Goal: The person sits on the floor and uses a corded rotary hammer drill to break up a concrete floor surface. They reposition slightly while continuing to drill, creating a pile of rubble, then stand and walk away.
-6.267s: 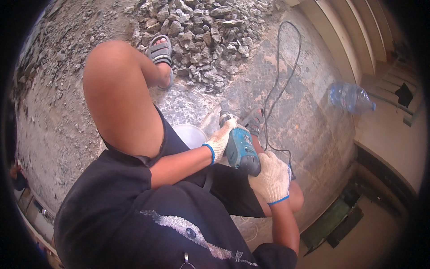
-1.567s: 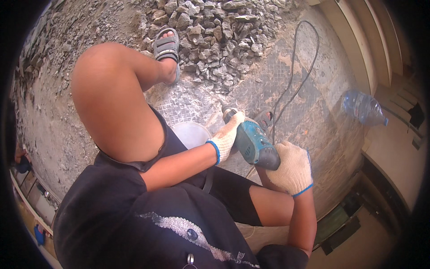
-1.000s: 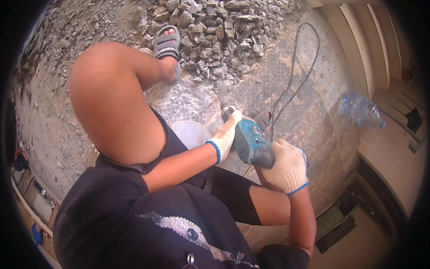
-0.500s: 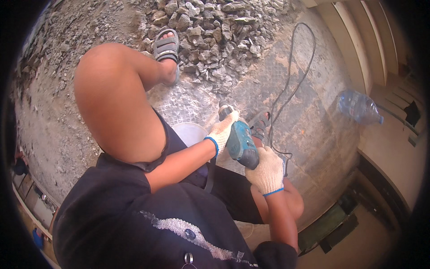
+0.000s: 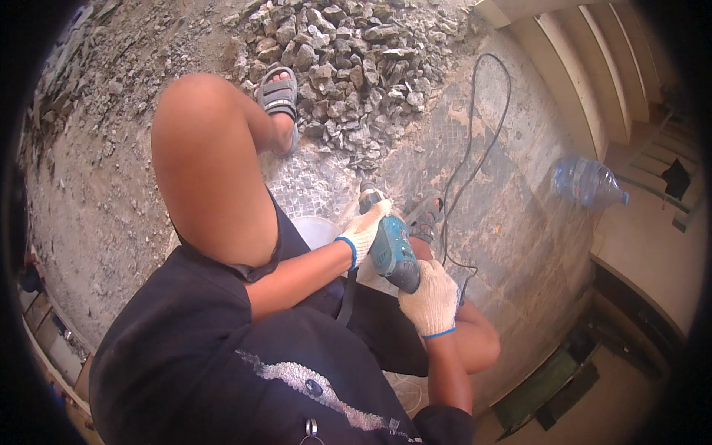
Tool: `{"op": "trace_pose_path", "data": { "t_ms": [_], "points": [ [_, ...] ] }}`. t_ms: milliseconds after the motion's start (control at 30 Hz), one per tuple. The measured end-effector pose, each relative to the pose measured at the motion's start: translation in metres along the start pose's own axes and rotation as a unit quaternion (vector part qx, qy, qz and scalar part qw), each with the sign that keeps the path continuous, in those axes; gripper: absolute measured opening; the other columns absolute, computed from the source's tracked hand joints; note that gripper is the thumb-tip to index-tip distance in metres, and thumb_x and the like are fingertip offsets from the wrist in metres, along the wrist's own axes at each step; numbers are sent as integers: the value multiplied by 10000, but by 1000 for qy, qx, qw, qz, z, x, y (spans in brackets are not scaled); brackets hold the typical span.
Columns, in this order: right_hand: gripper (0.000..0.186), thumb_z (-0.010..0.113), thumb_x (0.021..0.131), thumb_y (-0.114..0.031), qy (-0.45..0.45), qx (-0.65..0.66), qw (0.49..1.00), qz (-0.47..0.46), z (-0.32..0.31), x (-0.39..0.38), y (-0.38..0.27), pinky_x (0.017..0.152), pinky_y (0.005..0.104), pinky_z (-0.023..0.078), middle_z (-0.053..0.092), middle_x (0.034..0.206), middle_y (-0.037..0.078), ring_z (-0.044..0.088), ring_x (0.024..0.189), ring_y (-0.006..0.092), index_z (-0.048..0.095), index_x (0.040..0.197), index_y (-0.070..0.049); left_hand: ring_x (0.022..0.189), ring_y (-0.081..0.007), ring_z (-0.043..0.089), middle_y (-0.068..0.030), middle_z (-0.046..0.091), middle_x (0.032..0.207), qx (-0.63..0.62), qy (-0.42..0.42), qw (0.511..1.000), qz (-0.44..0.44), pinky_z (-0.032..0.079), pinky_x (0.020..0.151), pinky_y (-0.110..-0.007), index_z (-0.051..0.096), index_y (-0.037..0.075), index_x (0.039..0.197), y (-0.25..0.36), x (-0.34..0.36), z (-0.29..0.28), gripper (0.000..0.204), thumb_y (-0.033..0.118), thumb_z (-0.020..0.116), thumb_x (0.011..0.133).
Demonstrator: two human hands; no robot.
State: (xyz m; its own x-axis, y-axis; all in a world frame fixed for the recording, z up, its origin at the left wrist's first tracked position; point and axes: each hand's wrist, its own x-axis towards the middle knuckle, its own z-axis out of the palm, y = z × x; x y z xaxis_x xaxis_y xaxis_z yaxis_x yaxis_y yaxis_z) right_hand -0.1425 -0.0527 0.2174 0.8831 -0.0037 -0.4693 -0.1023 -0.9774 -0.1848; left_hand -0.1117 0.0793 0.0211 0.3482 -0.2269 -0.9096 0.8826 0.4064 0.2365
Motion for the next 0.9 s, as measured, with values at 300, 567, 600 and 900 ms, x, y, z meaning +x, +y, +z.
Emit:
{"op": "trace_pose_path", "data": {
  "t_ms": [300,567,600,900],
  "points": [
    [491,896,724,-113,106,30,993,-45,0,-22,5,945,524,622,750,1180,195,760,1078,455,779,1198,-66,1073,-228,799,-148,836,1233,-77,-159,964,200,646,1008,-403,727,-41,1307,46,-62,8,517,393,830,1047],
    [671,957,677,-155,75,94,988,-102,-5,-12,16,988,497,634,760,1249,164,770,1129,427,760,1316,-90,1062,-234,800,-143,826,1229,-56,-245,939,236,665,974,-405,718,-38,1357,68,-39,-1,603,430,833,995],
    [639,952,723,-226,53,106,988,-103,-7,-12,18,985,513,638,772,1249,163,779,1120,428,763,1321,-102,1045,-240,800,-142,824,1218,-66,-271,930,238,669,958,-409,738,-39,1359,62,-37,-5,611,442,825,994],
    [482,847,781,-292,-81,84,990,-79,7,-19,33,985,549,650,822,1169,187,808,1121,415,780,1218,-101,1133,-337,799,-160,796,1290,-61,-216,965,134,684,972,-486,715,26,1470,19,-5,-23,710,595,713,1045]
  ]
}}
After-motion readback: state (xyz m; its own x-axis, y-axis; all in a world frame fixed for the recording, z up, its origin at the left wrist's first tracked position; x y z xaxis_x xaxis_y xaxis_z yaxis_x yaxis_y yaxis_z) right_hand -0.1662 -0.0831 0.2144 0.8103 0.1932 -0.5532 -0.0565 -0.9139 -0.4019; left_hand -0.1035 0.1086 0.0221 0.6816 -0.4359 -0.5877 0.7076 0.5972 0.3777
